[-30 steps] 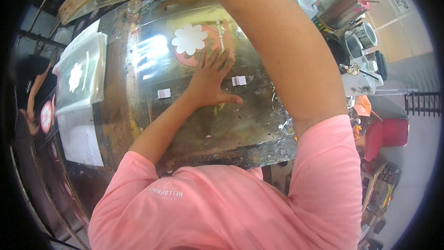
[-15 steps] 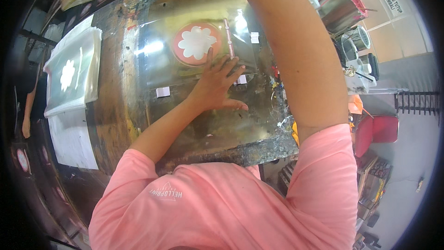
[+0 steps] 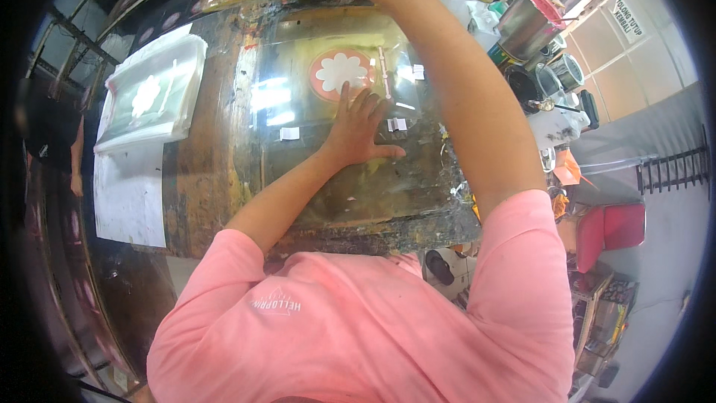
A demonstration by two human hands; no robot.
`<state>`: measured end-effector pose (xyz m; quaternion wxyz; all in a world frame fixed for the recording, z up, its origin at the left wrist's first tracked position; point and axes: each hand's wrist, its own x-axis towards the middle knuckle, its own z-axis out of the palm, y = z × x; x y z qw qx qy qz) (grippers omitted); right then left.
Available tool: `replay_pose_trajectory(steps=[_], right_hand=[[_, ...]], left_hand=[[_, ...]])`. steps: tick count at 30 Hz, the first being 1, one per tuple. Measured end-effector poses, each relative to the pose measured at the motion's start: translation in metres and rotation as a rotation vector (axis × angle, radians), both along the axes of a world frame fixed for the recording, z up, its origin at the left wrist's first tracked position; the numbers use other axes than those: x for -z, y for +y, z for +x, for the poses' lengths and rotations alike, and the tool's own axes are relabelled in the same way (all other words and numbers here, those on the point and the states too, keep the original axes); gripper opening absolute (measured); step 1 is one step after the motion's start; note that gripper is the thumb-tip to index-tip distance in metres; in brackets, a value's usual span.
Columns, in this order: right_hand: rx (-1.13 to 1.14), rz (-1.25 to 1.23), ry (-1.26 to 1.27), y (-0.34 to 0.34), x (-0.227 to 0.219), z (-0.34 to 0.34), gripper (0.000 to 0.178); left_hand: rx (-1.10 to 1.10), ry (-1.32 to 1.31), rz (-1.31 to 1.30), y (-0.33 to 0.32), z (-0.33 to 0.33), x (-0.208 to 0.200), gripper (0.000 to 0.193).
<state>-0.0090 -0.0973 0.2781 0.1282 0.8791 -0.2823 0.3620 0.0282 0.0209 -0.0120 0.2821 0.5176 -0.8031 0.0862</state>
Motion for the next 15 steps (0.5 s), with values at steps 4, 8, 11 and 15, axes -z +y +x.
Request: replay_pose_trajectory(steps=[4,8,11,15], right_hand=[[0.040,0.045,0.045,0.003,-0.006,-0.006,0.065],[0.039,0.050,0.035,0.005,-0.006,-0.003,0.066],[0.013,-0.023,-0.062,0.005,0.002,-0.002,0.060],[0.102,0.204,0.162,0.026,0.017,-0.011,0.049]], left_hand=[[0.005,-0.079,0.123,-0.001,-0.004,-0.005,0.117],[0.010,-0.046,0.115,0.002,-0.004,-0.003,0.114],[-0.048,0.160,0.016,0.011,0.013,-0.021,0.099],[-0.293,1.493,0.243,0.041,0.115,-0.081,0.091]])
